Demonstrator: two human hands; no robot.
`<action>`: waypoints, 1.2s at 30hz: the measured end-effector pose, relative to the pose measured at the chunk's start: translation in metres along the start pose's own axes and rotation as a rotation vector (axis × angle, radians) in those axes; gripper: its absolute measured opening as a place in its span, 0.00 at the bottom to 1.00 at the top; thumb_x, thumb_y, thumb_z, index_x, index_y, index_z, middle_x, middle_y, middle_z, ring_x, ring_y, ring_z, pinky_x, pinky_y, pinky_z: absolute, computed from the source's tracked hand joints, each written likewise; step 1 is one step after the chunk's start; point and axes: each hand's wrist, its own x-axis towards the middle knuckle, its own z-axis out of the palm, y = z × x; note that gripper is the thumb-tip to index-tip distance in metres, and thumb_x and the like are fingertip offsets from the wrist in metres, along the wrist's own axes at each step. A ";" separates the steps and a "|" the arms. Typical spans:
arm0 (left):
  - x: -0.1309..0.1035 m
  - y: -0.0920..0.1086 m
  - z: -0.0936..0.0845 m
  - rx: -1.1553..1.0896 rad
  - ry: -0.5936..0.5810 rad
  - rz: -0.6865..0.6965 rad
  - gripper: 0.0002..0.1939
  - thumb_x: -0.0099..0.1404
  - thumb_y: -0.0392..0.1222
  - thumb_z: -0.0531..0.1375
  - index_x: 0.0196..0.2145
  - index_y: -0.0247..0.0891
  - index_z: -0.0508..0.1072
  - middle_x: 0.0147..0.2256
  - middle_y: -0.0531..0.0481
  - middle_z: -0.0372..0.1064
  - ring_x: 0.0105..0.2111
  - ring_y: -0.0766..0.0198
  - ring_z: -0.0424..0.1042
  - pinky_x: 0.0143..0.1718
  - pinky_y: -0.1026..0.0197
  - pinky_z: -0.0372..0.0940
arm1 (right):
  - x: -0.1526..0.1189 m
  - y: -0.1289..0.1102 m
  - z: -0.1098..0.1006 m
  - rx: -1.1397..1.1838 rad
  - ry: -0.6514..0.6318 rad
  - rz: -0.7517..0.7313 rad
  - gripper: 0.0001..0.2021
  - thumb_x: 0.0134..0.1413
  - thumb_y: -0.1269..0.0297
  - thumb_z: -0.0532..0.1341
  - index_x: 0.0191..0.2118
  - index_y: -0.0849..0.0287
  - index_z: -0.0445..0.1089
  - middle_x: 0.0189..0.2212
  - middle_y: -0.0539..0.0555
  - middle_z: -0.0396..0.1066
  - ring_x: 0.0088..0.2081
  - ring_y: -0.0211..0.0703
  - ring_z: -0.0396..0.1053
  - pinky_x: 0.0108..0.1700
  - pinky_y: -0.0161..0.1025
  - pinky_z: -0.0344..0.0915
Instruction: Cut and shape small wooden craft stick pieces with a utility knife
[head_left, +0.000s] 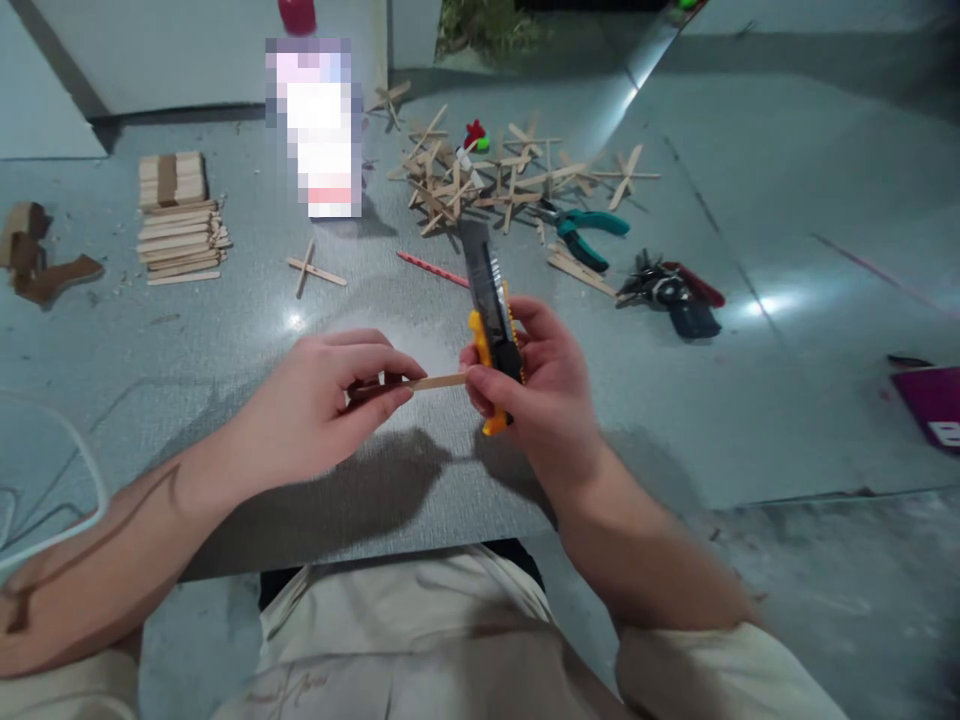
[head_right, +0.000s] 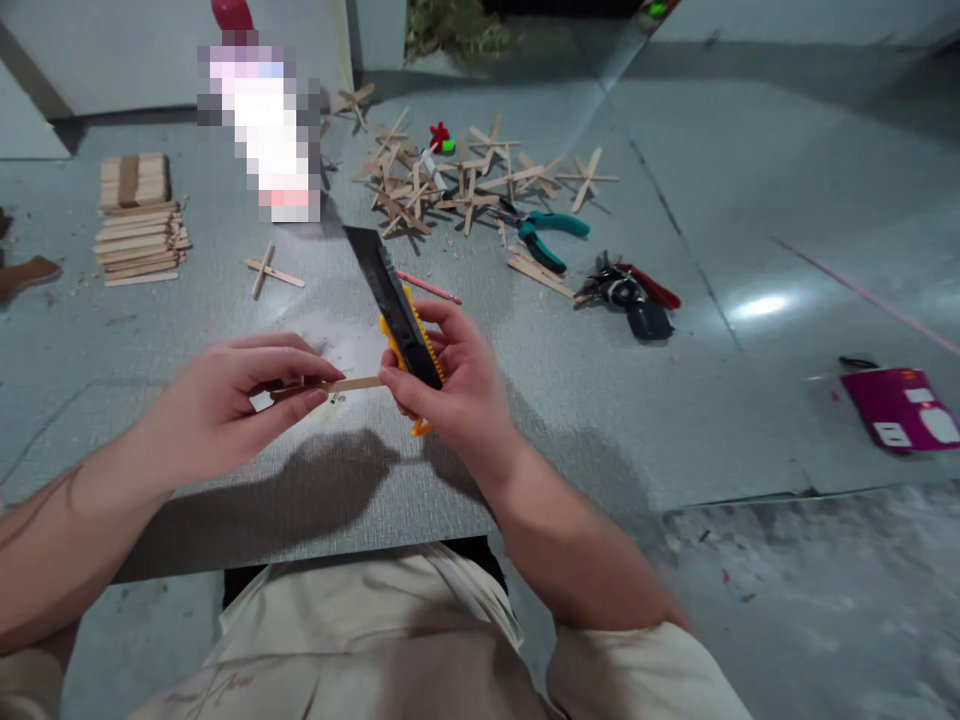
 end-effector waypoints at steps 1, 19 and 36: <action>0.000 0.000 0.000 -0.001 0.000 -0.010 0.09 0.72 0.35 0.61 0.45 0.42 0.81 0.36 0.54 0.76 0.31 0.72 0.72 0.31 0.68 0.64 | 0.000 0.001 0.000 0.001 -0.004 -0.004 0.22 0.53 0.67 0.71 0.51 0.46 0.65 0.31 0.41 0.73 0.19 0.30 0.64 0.19 0.30 0.63; 0.022 -0.079 0.033 0.413 0.194 -0.156 0.09 0.73 0.39 0.61 0.36 0.39 0.80 0.35 0.49 0.76 0.36 0.63 0.74 0.38 0.60 0.69 | 0.026 0.023 -0.016 -0.980 0.048 -0.120 0.19 0.61 0.57 0.66 0.55 0.54 0.70 0.43 0.60 0.80 0.40 0.55 0.78 0.45 0.51 0.72; 0.010 -0.108 0.049 0.462 0.008 -0.087 0.12 0.76 0.47 0.62 0.48 0.36 0.76 0.45 0.47 0.76 0.40 0.63 0.76 0.44 0.56 0.76 | -0.038 0.041 0.021 -1.214 -0.114 -0.118 0.20 0.71 0.66 0.53 0.62 0.61 0.71 0.42 0.62 0.81 0.36 0.52 0.81 0.39 0.47 0.78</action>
